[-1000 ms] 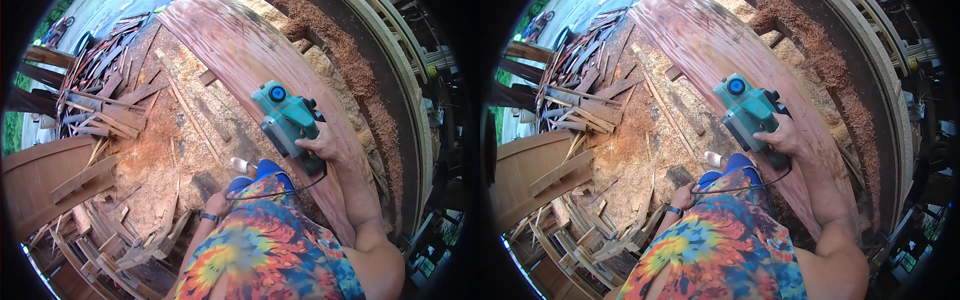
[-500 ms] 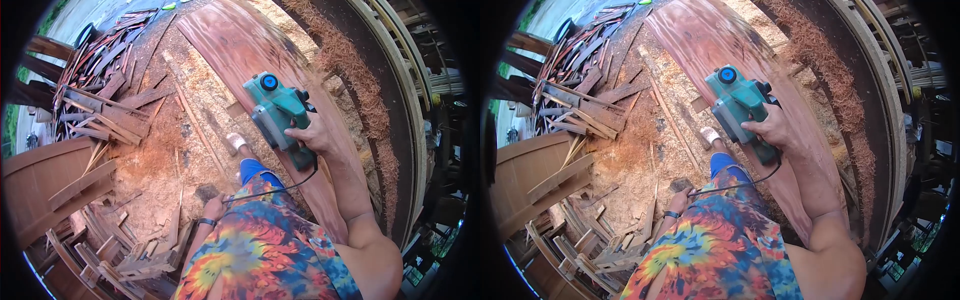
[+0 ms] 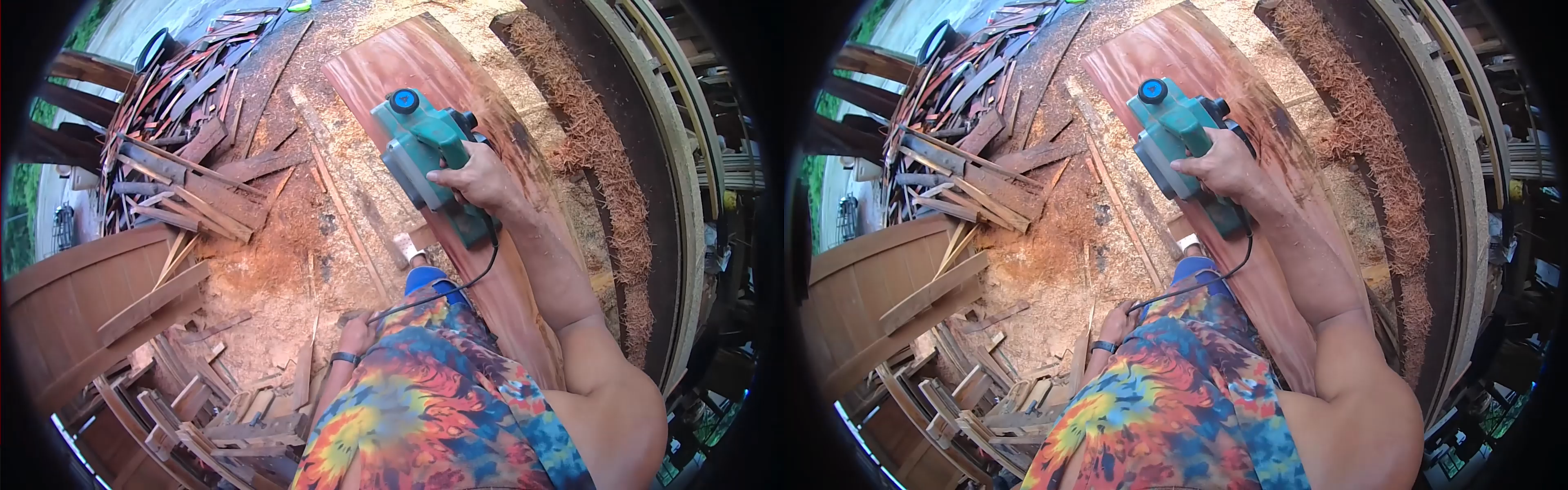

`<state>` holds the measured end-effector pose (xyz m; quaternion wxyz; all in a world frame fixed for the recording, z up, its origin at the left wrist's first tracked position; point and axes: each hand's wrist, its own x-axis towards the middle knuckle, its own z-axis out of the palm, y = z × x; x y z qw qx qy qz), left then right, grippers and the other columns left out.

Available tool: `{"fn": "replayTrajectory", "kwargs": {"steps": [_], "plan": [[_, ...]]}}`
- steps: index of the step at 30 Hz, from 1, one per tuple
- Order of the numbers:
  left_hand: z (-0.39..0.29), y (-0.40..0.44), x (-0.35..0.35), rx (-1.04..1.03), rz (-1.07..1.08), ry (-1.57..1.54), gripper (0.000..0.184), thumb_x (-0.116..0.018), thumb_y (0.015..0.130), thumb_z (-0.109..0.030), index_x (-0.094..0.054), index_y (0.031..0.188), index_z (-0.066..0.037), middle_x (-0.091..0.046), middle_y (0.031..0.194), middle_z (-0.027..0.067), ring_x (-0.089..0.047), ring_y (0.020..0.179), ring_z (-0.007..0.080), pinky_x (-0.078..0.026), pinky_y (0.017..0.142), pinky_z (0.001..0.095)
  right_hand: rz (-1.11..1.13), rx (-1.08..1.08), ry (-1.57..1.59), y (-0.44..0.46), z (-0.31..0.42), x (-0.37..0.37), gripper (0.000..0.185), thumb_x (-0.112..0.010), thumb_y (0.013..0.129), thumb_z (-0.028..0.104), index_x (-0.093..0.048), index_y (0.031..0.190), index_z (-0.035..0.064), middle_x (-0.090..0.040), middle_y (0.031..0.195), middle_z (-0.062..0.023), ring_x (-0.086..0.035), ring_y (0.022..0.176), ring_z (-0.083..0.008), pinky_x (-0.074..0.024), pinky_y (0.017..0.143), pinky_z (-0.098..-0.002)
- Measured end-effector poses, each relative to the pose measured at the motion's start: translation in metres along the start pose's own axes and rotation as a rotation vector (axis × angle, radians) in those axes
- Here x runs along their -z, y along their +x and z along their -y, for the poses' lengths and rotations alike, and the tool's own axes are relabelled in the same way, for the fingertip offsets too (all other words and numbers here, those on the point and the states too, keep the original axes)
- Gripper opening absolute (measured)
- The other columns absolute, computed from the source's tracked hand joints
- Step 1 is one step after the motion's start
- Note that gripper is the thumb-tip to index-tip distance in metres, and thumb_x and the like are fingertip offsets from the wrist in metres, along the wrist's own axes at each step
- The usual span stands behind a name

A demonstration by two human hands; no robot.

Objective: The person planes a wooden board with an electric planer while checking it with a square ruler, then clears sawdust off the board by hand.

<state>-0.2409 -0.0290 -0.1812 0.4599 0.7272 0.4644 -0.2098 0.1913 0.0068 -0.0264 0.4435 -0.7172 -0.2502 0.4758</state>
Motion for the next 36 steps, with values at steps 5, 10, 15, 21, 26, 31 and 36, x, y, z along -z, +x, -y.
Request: {"fn": "replayTrajectory", "kwargs": {"steps": [5,10,15,21,26,31,36], "plan": [[-0.005,0.001,0.013,0.031,-0.035,-0.072,0.033,-0.058,0.097,-0.032,-0.070,0.118,-0.010,-0.070,0.105,0.0272,-0.065,0.102,0.0475,-0.052,0.089,0.0547,-0.015,0.086,-0.020,0.067,0.036,-0.016,0.023,-0.083,0.084,0.015,-0.062,0.085,0.0057,-0.057,0.064,0.0012,-0.053,0.047,-0.0079,-0.0410,0.043,-0.0262],[-0.011,-0.002,0.019,0.086,-0.057,-0.107,0.038,-0.052,0.103,-0.039,-0.070,0.112,-0.007,-0.070,0.102,0.0279,-0.065,0.100,0.0493,-0.052,0.086,0.0558,-0.056,0.165,-0.056,0.153,0.066,-0.028,0.023,-0.083,0.082,0.020,-0.071,0.084,0.0009,-0.059,0.060,-0.0019,-0.053,0.046,-0.0108,-0.0407,0.044,-0.0302],[-0.036,-0.013,0.027,0.021,-0.163,-0.172,0.045,-0.050,0.104,-0.044,-0.071,0.112,-0.004,-0.070,0.099,0.0284,-0.066,0.100,0.0483,-0.052,0.086,0.0547,-0.197,0.271,-0.103,0.247,0.098,-0.046,0.022,-0.085,0.081,0.017,-0.067,0.079,0.0041,-0.059,0.063,-0.0017,-0.052,0.048,-0.0122,-0.0401,0.045,-0.0317],[-0.060,-0.022,0.045,0.024,-0.200,-0.313,0.048,-0.053,0.103,-0.046,-0.073,0.109,-0.003,-0.071,0.098,0.0266,-0.069,0.098,0.0437,-0.054,0.083,0.0490,-0.193,0.228,-0.131,0.321,0.105,-0.050,0.037,-0.081,0.084,0.039,-0.068,0.082,0.0051,-0.061,0.063,-0.0059,-0.055,0.048,-0.0175,-0.0433,0.043,-0.0355],[0.024,-0.038,0.016,-0.003,-0.406,-0.155,0.054,-0.052,0.102,-0.049,-0.074,0.097,0.000,-0.071,0.087,0.0263,-0.069,0.086,0.0453,-0.051,0.075,0.0515,-0.214,0.362,0.010,0.159,0.057,-0.039,0.024,-0.085,0.078,0.018,-0.072,0.088,-0.0004,-0.067,0.067,-0.0054,-0.060,0.051,-0.0128,-0.0473,0.047,-0.0316],[0.071,-0.059,0.012,0.059,-0.354,-0.113,0.047,-0.053,0.102,-0.043,-0.073,0.102,0.000,-0.071,0.089,0.0265,-0.068,0.086,0.0443,-0.051,0.076,0.0512,-0.328,0.369,0.066,-0.048,-0.030,-0.025,0.028,-0.081,0.082,0.016,-0.072,0.103,0.0007,-0.066,0.068,-0.0017,-0.058,0.051,-0.0093,-0.0450,0.047,-0.0280],[0.107,-0.040,-0.005,-0.428,-0.448,0.094,0.027,-0.065,0.097,-0.031,-0.075,0.097,-0.006,-0.071,0.102,0.0182,-0.065,0.099,0.0384,-0.052,0.085,0.0470,-0.587,0.201,0.110,-0.260,-0.110,-0.039,0.031,-0.079,0.084,0.014,-0.068,0.107,-0.0017,-0.063,0.066,-0.0014,-0.053,0.048,-0.0078,-0.0407,0.045,-0.0253]]}}
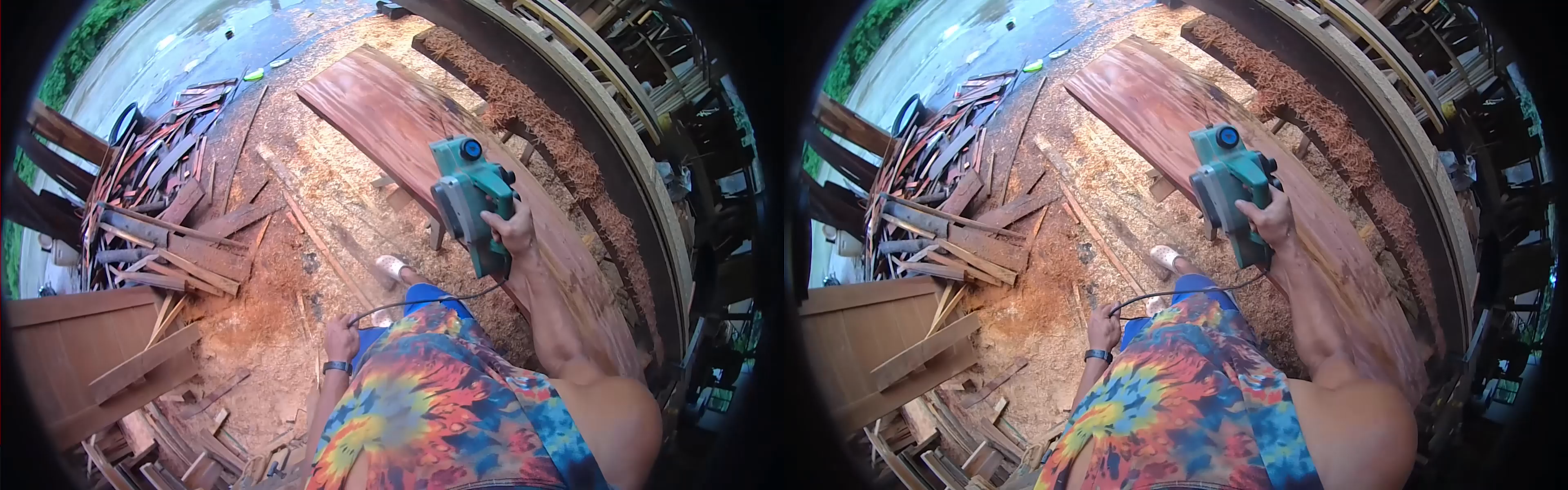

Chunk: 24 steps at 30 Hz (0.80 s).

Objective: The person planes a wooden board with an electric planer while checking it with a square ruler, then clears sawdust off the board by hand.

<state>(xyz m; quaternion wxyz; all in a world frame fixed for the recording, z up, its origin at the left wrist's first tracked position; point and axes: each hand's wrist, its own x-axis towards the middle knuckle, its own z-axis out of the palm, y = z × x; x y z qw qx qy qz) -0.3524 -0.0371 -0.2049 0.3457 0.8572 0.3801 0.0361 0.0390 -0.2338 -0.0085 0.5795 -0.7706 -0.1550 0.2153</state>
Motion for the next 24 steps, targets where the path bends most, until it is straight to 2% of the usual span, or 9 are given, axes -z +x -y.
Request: {"fn": "replayTrajectory", "kwargs": {"steps": [1,3,5,10,11,13,18,21,24], "plan": [[-0.005,0.000,-0.005,-0.137,-0.049,0.029,0.025,-0.067,0.095,-0.031,-0.076,0.095,-0.007,-0.071,0.105,0.0167,-0.064,0.101,0.0372,-0.052,0.087,0.0462,-0.049,-0.029,-0.050,-0.039,0.001,0.018,0.030,-0.079,0.084,0.013,-0.068,0.107,-0.0012,-0.063,0.067,-0.0014,-0.053,0.048,-0.0074,-0.0409,0.045,-0.0250],[-0.039,0.012,0.013,-0.299,0.021,0.049,0.019,-0.071,0.092,-0.028,-0.075,0.090,-0.009,-0.070,0.110,0.0136,-0.061,0.106,0.0350,-0.051,0.089,0.0448,-0.140,-0.076,-0.096,-0.116,-0.010,0.056,0.029,-0.078,0.084,0.013,-0.068,0.107,-0.0007,-0.064,0.069,-0.0012,-0.054,0.049,-0.0074,-0.0415,0.046,-0.0250],[-0.059,0.025,0.009,-0.491,-0.016,0.073,0.021,-0.073,0.090,-0.027,-0.073,0.098,-0.007,-0.069,0.110,0.0143,-0.062,0.101,0.0348,-0.051,0.088,0.0456,-0.267,-0.164,-0.105,-0.194,-0.017,0.086,0.029,-0.077,0.084,0.012,-0.067,0.108,-0.0008,-0.063,0.070,-0.0011,-0.053,0.049,-0.0073,-0.0415,0.046,-0.0254],[-0.120,0.046,-0.029,-0.872,0.102,0.162,0.042,-0.070,0.089,-0.024,-0.061,0.126,-0.006,-0.059,0.136,0.0187,-0.053,0.124,0.0411,-0.043,0.106,0.0517,-0.691,-0.384,0.091,-0.398,-0.052,0.129,0.037,-0.076,0.086,0.013,-0.062,0.118,0.0001,-0.057,0.068,-0.0029,-0.052,0.049,-0.0111,-0.0411,0.045,-0.0271],[-0.136,0.048,-0.041,-0.918,0.143,0.165,0.045,-0.069,0.090,-0.024,-0.059,0.130,-0.006,-0.055,0.141,0.0195,-0.050,0.129,0.0423,-0.039,0.110,0.0530,-0.786,-0.431,0.149,-0.434,-0.057,0.128,0.037,-0.076,0.086,0.013,-0.062,0.118,0.0007,-0.056,0.068,-0.0030,-0.052,0.049,-0.0118,-0.0412,0.045,-0.0275],[-0.166,0.051,-0.066,-1.008,0.220,0.238,0.062,-0.070,0.089,-0.030,-0.050,0.142,-0.006,-0.043,0.154,0.0214,-0.040,0.140,0.0437,-0.033,0.115,0.0545,-1.001,-0.532,0.233,-0.498,-0.063,0.117,0.034,-0.076,0.087,0.013,-0.062,0.116,0.0023,-0.055,0.067,-0.0028,-0.052,0.048,-0.0130,-0.0412,0.045,-0.0285],[-0.264,0.006,-0.123,-1.200,0.309,0.259,0.092,-0.075,0.085,-0.041,-0.032,0.156,0.000,-0.027,0.164,0.0255,-0.024,0.152,0.0445,-0.019,0.123,0.0572,-1.471,-0.781,0.470,-0.647,-0.095,0.083,0.024,-0.076,0.088,0.012,-0.062,0.107,0.0069,-0.053,0.066,-0.0020,-0.050,0.048,-0.0136,-0.0410,0.044,-0.0306],[-0.312,-0.034,-0.178,-1.326,0.381,0.333,0.100,-0.074,0.087,-0.047,-0.023,0.159,0.000,-0.023,0.166,0.0256,-0.019,0.155,0.0425,-0.013,0.125,0.0576,-1.586,-0.870,0.540,-0.724,-0.127,0.067,0.022,-0.076,0.089,0.013,-0.061,0.105,0.0079,-0.053,0.066,-0.0022,-0.050,0.048,-0.0141,-0.0412,0.044,-0.0313],[-0.353,-0.092,-0.237,-1.428,0.425,0.309,0.099,-0.071,0.089,-0.051,-0.024,0.159,0.001,-0.024,0.166,0.0244,-0.019,0.155,0.0424,-0.013,0.125,0.0580,-1.592,-0.965,0.594,-0.799,-0.157,0.055,0.022,-0.076,0.088,0.014,-0.061,0.102,0.0087,-0.054,0.066,-0.0027,-0.052,0.048,-0.0155,-0.0415,0.044,-0.0321]]}}
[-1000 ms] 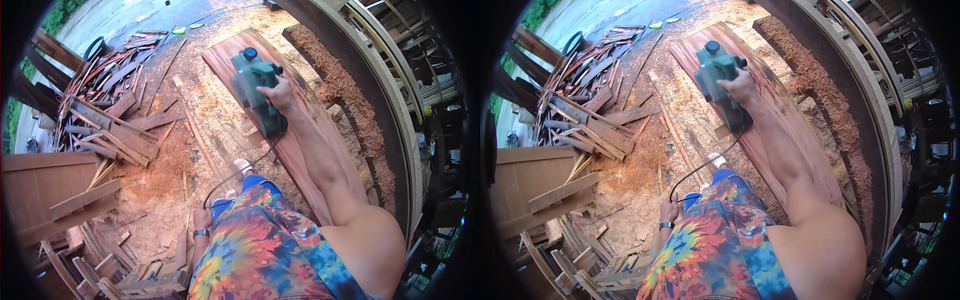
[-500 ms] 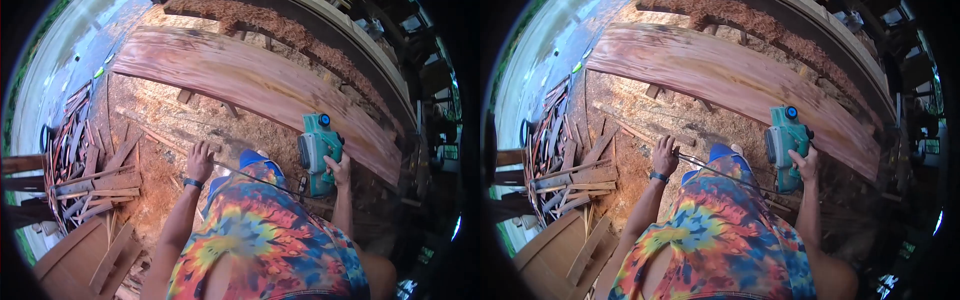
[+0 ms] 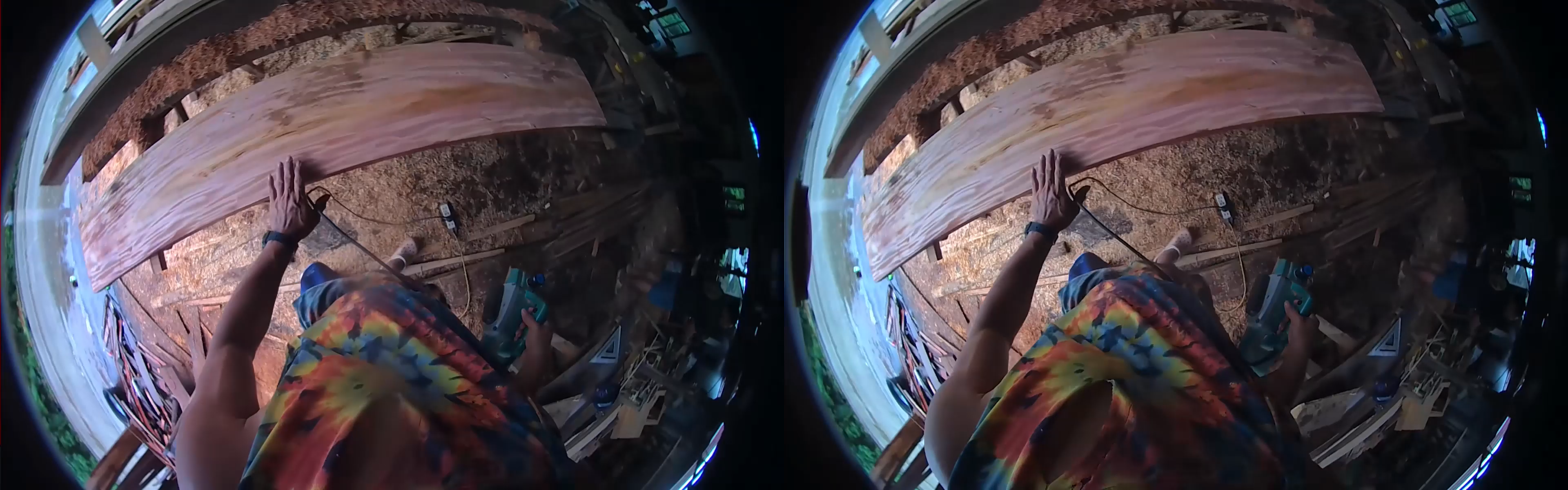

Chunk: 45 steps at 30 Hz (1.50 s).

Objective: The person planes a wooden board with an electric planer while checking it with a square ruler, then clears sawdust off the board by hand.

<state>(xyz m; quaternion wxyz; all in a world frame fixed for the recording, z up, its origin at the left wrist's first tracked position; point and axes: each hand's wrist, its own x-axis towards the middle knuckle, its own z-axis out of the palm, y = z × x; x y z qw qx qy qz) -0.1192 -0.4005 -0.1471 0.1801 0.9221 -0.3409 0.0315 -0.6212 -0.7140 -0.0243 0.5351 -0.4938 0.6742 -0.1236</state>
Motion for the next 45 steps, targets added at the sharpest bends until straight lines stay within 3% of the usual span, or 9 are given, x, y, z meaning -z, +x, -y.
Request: {"fn": "replayTrajectory", "kwargs": {"steps": [5,13,20,26,31,35,39,43,45], "plan": [[-0.106,0.085,-0.071,-0.237,-0.102,-0.063,0.090,-0.070,0.090,-0.052,-0.034,0.154,0.000,-0.031,0.161,0.0281,-0.027,0.150,0.0483,-0.019,0.121,0.0612,-0.162,-0.035,0.100,0.010,-0.019,0.056,0.026,-0.078,0.087,0.017,-0.062,0.104,0.0053,-0.057,0.065,-0.0043,-0.055,0.046,-0.0165,-0.0440,0.043,-0.0338],[-0.255,0.182,-0.144,-0.442,0.043,-0.201,0.093,-0.067,0.093,-0.051,-0.026,0.157,0.002,-0.026,0.163,0.0283,-0.021,0.153,0.0464,-0.015,0.123,0.0611,-0.291,-0.188,0.419,0.041,-0.031,0.106,0.025,-0.077,0.090,0.016,-0.063,0.109,0.0070,-0.057,0.067,-0.0020,-0.054,0.046,-0.0142,-0.0442,0.041,-0.0301],[-0.362,0.248,-0.196,-0.574,0.127,-0.231,0.091,-0.065,0.095,-0.048,-0.024,0.158,0.003,-0.020,0.164,0.0314,-0.015,0.153,0.0508,-0.014,0.123,0.0620,-0.355,-0.236,0.525,0.088,0.001,0.128,0.034,-0.078,0.089,0.017,-0.063,0.117,0.0033,-0.058,0.068,-0.0036,-0.052,0.044,-0.0145,-0.0432,0.040,-0.0306],[-0.458,0.328,-0.233,-0.665,0.183,-0.279,0.086,-0.061,0.097,-0.044,-0.025,0.156,0.007,-0.022,0.163,0.0331,-0.017,0.153,0.0499,-0.013,0.124,0.0611,-0.422,-0.268,0.480,0.190,0.049,0.151,0.034,-0.078,0.089,0.016,-0.062,0.116,0.0049,-0.055,0.065,-0.0039,-0.051,0.044,-0.0149,-0.0420,0.039,-0.0305],[-0.525,0.381,-0.244,-0.587,0.290,-0.223,0.088,-0.062,0.094,-0.044,-0.027,0.155,0.009,-0.022,0.163,0.0326,-0.018,0.153,0.0488,-0.012,0.124,0.0610,-0.362,-0.243,0.389,0.320,0.111,0.187,0.034,-0.078,0.089,0.017,-0.062,0.115,0.0026,-0.056,0.068,-0.0042,-0.052,0.044,-0.0147,-0.0430,0.038,-0.0306],[-0.538,0.384,-0.244,-0.515,0.292,-0.200,0.099,-0.068,0.085,-0.051,-0.026,0.158,0.001,-0.022,0.164,0.0312,-0.018,0.153,0.0490,-0.012,0.124,0.0610,-0.311,-0.163,0.131,0.421,0.202,0.204,0.029,-0.080,0.089,0.022,-0.065,0.106,0.0036,-0.055,0.066,-0.0024,-0.052,0.045,-0.0147,-0.0421,0.040,-0.0300],[-0.558,0.387,-0.243,-0.409,0.396,-0.188,0.102,-0.067,0.084,-0.059,-0.024,0.162,-0.009,-0.020,0.168,0.0209,-0.009,0.154,0.0520,-0.004,0.120,0.0719,-0.185,0.054,0.074,0.482,0.312,0.202,0.024,-0.077,0.090,0.016,-0.066,0.107,0.0021,-0.057,0.068,-0.0013,-0.054,0.051,-0.0124,-0.0434,0.044,-0.0302],[-0.588,0.392,-0.252,-0.234,0.400,-0.081,0.083,-0.060,0.093,-0.051,-0.030,0.162,-0.018,-0.022,0.170,0.0097,-0.005,0.154,0.0537,0.002,0.115,0.0780,0.005,0.315,-0.075,0.528,0.418,0.195,0.025,-0.074,0.091,0.013,-0.066,0.112,0.0012,-0.059,0.071,-0.0017,-0.053,0.054,-0.0112,-0.0444,0.049,-0.0287],[-0.594,0.390,-0.248,-0.153,0.344,-0.113,0.074,-0.060,0.095,-0.046,-0.036,0.160,-0.019,-0.027,0.169,0.0083,-0.012,0.155,0.0463,-0.003,0.120,0.0704,0.170,0.366,-0.163,0.557,0.462,0.195,0.027,-0.074,0.092,0.012,-0.065,0.114,0.0008,-0.059,0.072,-0.0022,-0.053,0.054,-0.0107,-0.0444,0.051,-0.0280]]}}
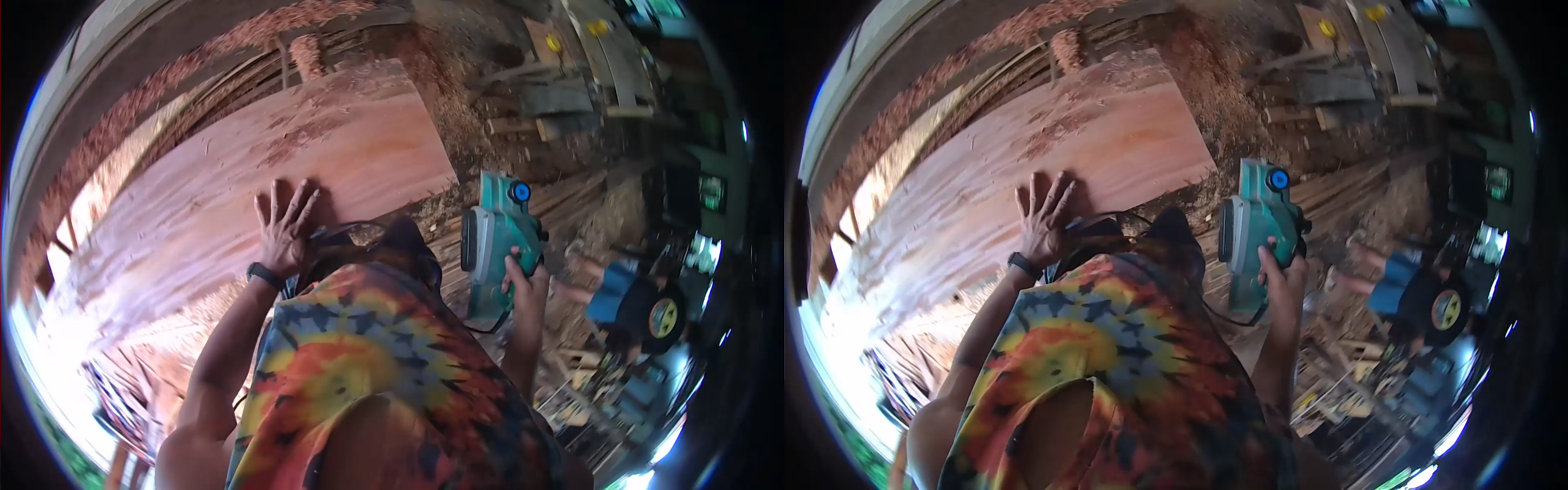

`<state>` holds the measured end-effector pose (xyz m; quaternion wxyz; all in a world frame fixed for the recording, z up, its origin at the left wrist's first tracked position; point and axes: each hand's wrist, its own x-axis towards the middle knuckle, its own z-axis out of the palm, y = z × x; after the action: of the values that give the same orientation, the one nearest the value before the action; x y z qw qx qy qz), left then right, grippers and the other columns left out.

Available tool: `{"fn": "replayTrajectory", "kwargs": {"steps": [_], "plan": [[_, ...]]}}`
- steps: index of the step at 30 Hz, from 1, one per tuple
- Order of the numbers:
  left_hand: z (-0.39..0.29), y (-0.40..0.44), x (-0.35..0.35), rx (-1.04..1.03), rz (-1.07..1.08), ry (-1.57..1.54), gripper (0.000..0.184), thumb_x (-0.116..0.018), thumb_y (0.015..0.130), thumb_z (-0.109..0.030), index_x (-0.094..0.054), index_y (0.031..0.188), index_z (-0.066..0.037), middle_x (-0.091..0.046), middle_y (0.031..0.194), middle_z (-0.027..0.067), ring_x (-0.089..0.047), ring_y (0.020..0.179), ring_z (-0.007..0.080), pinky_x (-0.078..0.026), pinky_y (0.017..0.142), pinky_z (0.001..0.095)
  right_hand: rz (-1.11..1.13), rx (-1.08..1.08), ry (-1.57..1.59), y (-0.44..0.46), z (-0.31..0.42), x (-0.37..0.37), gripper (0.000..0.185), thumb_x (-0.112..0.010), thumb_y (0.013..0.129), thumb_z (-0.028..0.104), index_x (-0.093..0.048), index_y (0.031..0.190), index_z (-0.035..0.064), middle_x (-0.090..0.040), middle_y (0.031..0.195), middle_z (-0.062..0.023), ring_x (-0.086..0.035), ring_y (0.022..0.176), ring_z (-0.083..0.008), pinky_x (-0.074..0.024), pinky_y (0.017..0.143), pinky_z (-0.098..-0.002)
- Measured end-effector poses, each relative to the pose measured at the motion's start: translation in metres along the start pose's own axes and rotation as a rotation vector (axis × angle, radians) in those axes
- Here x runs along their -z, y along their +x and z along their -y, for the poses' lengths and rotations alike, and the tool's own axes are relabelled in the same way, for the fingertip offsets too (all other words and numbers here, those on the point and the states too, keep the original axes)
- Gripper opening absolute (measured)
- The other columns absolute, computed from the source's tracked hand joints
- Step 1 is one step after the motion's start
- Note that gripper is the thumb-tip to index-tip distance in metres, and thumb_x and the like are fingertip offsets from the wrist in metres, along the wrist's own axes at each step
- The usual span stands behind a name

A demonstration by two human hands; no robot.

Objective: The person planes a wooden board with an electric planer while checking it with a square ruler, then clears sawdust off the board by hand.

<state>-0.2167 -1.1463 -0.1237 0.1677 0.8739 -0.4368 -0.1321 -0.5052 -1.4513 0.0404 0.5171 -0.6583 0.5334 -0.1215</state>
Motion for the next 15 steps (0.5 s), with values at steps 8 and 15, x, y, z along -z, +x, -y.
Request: {"fn": "replayTrajectory", "kwargs": {"steps": [8,15], "plan": [[-0.048,-0.080,-0.036,0.608,-0.271,0.104,0.060,-0.052,0.102,-0.040,-0.041,0.157,-0.017,-0.031,0.167,0.0077,-0.023,0.155,0.0332,-0.011,0.126,0.0567,0.746,0.215,-0.250,0.168,0.081,0.006,0.022,-0.075,0.092,0.012,-0.060,0.106,0.0028,-0.058,0.071,-0.0010,-0.053,0.054,-0.0086,-0.0426,0.049,-0.0253],[-0.153,-0.076,-0.062,1.002,-0.476,0.047,0.055,-0.052,0.105,-0.035,-0.046,0.154,-0.013,-0.033,0.164,0.0176,-0.029,0.151,0.0412,-0.025,0.122,0.0517,1.148,0.335,-0.428,0.284,0.121,-0.025,0.023,-0.079,0.089,0.014,-0.061,0.097,0.0022,-0.058,0.069,0.0006,-0.053,0.055,-0.0068,-0.0429,0.049,-0.0245]]}}
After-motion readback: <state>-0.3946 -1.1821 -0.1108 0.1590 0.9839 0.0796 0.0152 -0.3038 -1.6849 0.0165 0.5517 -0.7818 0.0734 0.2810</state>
